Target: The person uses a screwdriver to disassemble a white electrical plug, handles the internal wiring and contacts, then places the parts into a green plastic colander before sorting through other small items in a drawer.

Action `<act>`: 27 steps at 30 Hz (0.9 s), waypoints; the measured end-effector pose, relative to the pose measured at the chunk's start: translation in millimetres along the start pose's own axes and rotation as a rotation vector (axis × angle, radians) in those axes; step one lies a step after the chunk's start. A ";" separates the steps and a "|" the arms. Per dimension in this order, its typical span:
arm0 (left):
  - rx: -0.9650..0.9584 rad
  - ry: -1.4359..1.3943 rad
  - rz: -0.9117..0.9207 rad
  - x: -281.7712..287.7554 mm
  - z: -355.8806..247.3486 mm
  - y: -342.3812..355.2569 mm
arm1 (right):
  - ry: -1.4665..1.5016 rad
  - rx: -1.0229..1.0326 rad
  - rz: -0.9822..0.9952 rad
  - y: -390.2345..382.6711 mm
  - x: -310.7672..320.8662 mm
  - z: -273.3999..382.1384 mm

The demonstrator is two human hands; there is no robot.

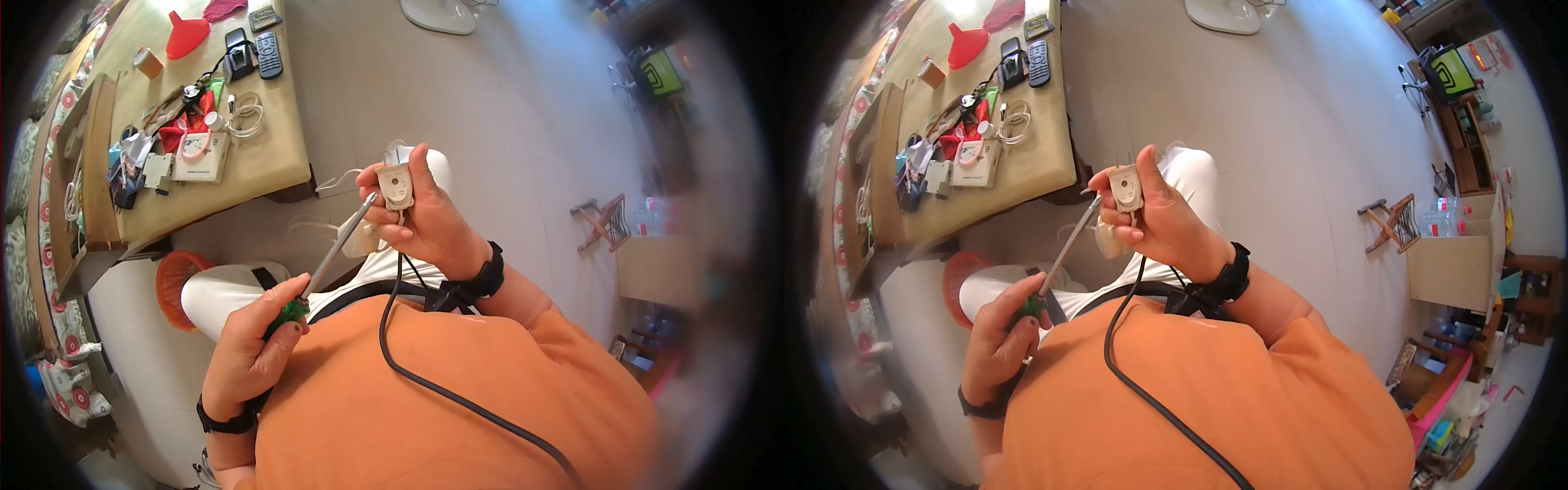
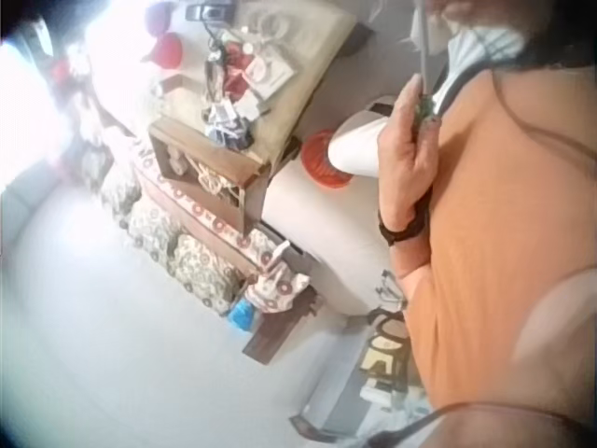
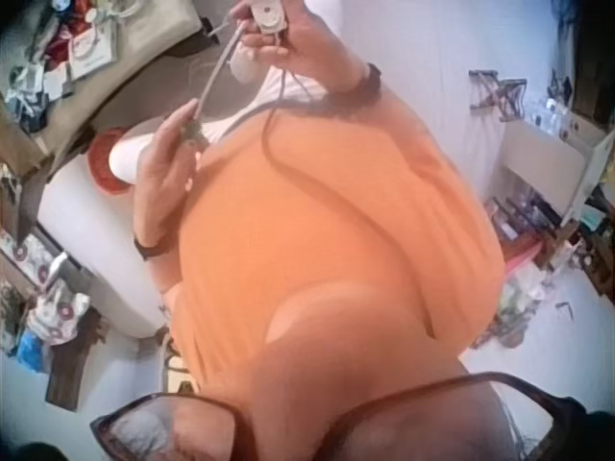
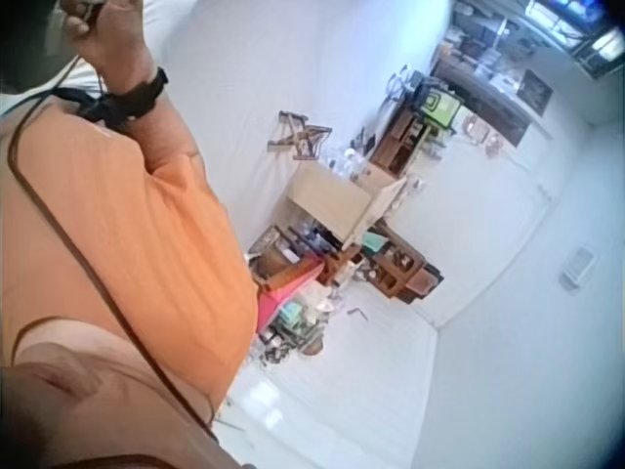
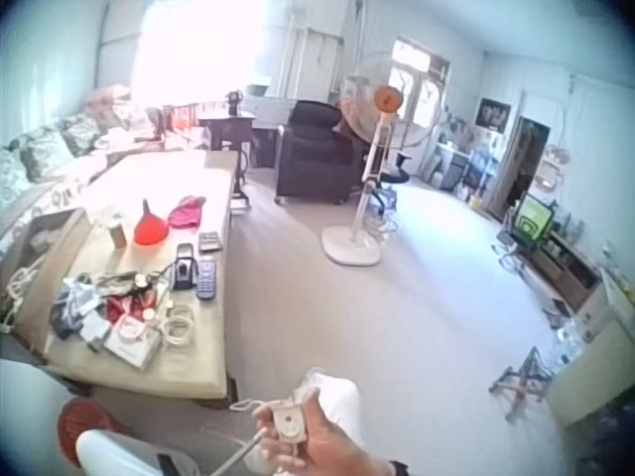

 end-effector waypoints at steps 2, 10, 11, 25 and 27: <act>0.007 0.038 0.012 -0.8 -2.5 2.7 | -0.013 -0.002 -0.057 -1.6 2.3 -4.2; 0.001 0.095 0.075 -8.0 -1.4 14.9 | -0.073 -0.054 -0.136 -14.2 15.5 -10.6; 0.012 0.107 0.077 -7.7 -0.4 16.2 | -0.078 -0.053 -0.150 -13.7 17.6 -10.9; 0.064 0.083 0.063 -2.5 10.6 14.1 | 0.048 -0.113 -0.162 -7.6 21.3 -23.4; 0.072 0.086 0.065 -1.3 12.1 14.9 | 0.042 -0.120 -0.164 -6.7 21.8 -23.7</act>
Point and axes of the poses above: each hand's wrist, its own y-axis towards the middle knuckle, its own x-axis out of the back of the hand, z = x × y, the point moved 5 cm from there along y, towards the middle knuckle, and after that the axes turned 4 degrees about -y, right-handed, at the moved point
